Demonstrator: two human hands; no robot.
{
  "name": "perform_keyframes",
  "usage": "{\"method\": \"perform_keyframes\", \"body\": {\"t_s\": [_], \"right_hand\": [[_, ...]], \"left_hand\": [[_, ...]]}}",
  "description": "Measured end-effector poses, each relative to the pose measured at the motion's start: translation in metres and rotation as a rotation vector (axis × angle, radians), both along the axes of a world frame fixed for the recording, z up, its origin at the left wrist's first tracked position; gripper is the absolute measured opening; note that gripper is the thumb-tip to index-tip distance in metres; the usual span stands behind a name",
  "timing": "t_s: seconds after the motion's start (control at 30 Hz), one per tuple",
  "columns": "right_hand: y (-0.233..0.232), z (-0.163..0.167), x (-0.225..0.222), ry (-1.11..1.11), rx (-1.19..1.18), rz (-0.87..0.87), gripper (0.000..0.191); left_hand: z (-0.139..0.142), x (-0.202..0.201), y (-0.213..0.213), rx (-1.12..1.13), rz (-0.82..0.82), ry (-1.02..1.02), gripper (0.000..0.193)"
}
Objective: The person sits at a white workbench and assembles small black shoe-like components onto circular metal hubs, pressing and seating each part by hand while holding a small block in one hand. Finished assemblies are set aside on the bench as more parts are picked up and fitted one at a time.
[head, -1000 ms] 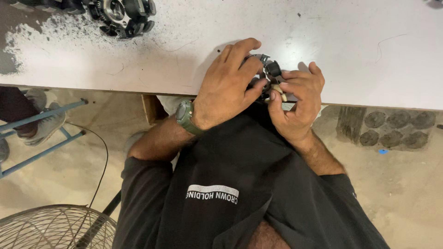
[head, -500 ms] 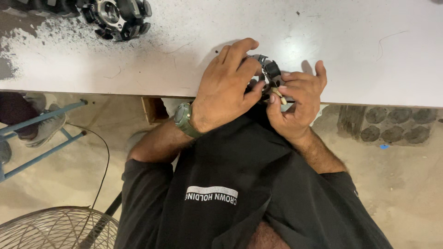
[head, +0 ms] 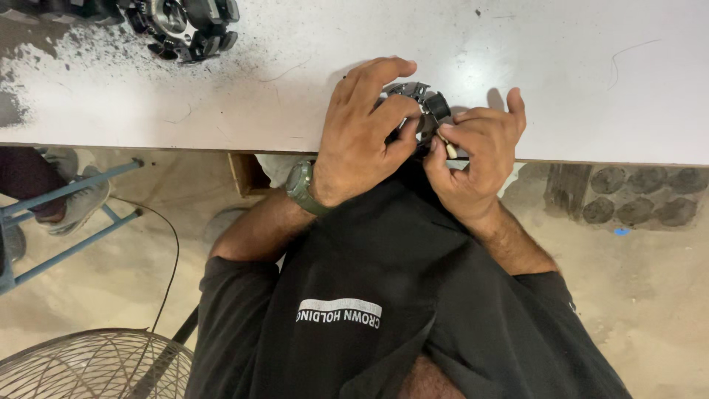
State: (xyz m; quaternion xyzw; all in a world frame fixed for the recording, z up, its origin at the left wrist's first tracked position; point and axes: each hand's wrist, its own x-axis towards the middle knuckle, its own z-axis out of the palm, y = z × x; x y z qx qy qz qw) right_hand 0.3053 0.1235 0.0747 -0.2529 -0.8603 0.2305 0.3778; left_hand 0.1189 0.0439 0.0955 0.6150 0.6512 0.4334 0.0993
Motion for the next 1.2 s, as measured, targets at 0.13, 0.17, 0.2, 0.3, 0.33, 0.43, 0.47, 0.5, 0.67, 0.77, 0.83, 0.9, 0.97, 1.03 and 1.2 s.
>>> {"method": "perform_keyframes", "body": {"t_s": [0.13, 0.17, 0.2, 0.3, 0.33, 0.43, 0.47, 0.5, 0.67, 0.77, 0.83, 0.9, 0.97, 1.03, 1.2], "right_hand": [[0.001, 0.004, 0.000, -0.018, -0.039, 0.010, 0.025], [0.001, 0.005, 0.001, -0.020, -0.047, 0.011, 0.025], [0.002, 0.005, 0.000, -0.020, -0.056, 0.016, 0.024], [0.003, 0.005, -0.001, -0.011, -0.081, 0.017, 0.023], [0.003, 0.004, -0.001, -0.006, -0.090, 0.016, 0.022], [0.003, 0.002, -0.002, 0.010, -0.089, 0.018, 0.021], [0.002, 0.001, -0.001, 0.015, -0.095, 0.017, 0.020], [0.001, 0.001, 0.000, 0.019, -0.100, 0.016, 0.020], [0.000, -0.004, 0.001, 0.078, -0.111, 0.020, 0.020], [0.001, -0.006, 0.002, 0.083, -0.086, 0.024, 0.020], [0.002, -0.007, 0.002, 0.077, -0.063, 0.026, 0.020], [0.002, -0.008, 0.002, 0.045, -0.033, 0.030, 0.021], [0.002, -0.008, 0.001, 0.024, -0.003, 0.028, 0.022], [0.001, -0.008, -0.001, 0.015, 0.031, 0.017, 0.023], [0.003, -0.002, -0.002, -0.030, 0.042, 0.027, 0.026]], "left_hand": [[0.003, -0.003, -0.004, -0.058, -0.059, 0.013, 0.019], [0.004, -0.002, -0.004, -0.061, -0.071, 0.016, 0.019], [0.005, -0.002, -0.005, -0.063, -0.079, 0.020, 0.019], [0.003, 0.003, -0.003, -0.063, -0.044, -0.027, 0.017], [0.001, 0.004, -0.002, -0.059, -0.032, -0.033, 0.017], [-0.003, 0.007, -0.001, -0.056, -0.003, -0.044, 0.017], [-0.003, 0.007, -0.001, -0.059, 0.003, -0.044, 0.016], [-0.004, 0.008, -0.001, -0.062, 0.008, -0.044, 0.016], [-0.004, 0.009, 0.001, -0.077, 0.022, -0.045, 0.017], [-0.006, 0.011, 0.003, -0.074, 0.037, -0.044, 0.017], [-0.009, 0.012, 0.004, -0.065, 0.043, -0.041, 0.016], [-0.012, 0.012, 0.005, -0.056, 0.049, -0.039, 0.015], [-0.014, 0.011, 0.006, -0.041, 0.056, -0.029, 0.014], [-0.015, 0.011, 0.007, -0.031, 0.056, -0.022, 0.013], [-0.018, 0.011, 0.006, -0.030, 0.059, -0.017, 0.013]]}}
